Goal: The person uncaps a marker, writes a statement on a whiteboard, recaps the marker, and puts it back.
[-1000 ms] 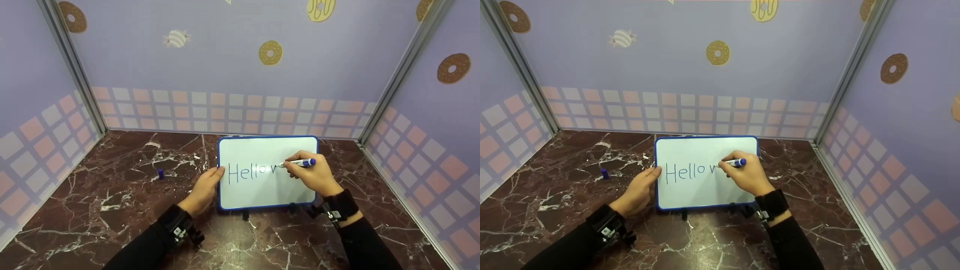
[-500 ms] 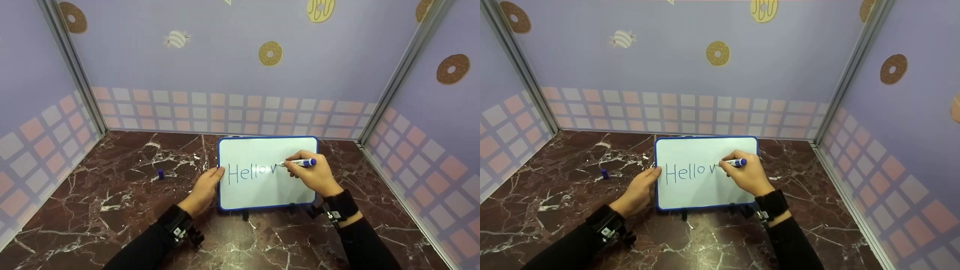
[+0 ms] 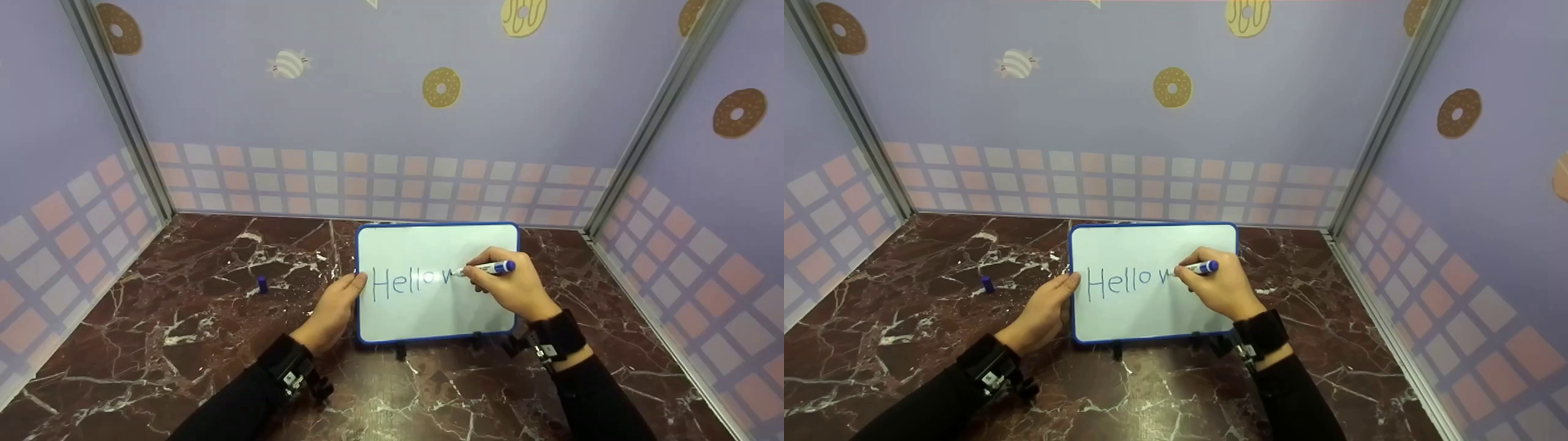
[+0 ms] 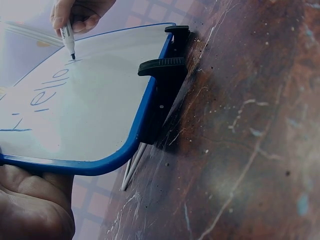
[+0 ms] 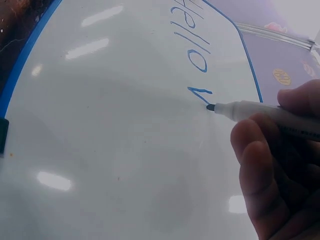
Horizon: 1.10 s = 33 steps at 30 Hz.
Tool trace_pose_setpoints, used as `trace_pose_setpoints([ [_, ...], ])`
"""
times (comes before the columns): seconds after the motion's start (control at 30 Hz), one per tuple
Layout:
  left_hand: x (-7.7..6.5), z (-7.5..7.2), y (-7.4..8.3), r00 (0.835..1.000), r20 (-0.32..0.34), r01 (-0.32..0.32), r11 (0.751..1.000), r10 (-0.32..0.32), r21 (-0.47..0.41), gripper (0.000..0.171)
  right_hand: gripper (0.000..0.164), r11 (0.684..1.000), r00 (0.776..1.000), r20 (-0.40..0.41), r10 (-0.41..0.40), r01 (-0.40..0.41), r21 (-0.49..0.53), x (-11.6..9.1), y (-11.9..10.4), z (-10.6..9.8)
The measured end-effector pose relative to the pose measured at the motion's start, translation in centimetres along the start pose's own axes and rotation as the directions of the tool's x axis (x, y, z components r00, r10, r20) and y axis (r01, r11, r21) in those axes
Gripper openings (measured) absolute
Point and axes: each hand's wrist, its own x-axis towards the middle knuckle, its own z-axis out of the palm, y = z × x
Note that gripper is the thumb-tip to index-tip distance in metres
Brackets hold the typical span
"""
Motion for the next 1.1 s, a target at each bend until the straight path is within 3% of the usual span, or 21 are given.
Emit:
trace_pose_setpoints([
  [0.37,0.02,0.05,-0.05,1.0,-0.022,0.004,1.0,-0.004,0.014,0.045,0.008,0.999,1.0,0.025,0.014,-0.013,-0.045,-0.18,-0.08,-0.17],
  [0.6,-0.04,0.13,-0.03,1.0,0.001,-0.013,1.0,0.013,0.0,0.045,0.008,0.998,0.998,0.048,0.032,-0.03,-0.046,-0.27,0.08,-0.33],
  [1.1,0.1,0.15,-0.16,0.999,-0.045,-0.003,1.0,0.004,0.028,0.044,0.009,0.998,0.997,0.072,0.034,-0.03,-0.056,-0.25,0.06,-0.47],
])
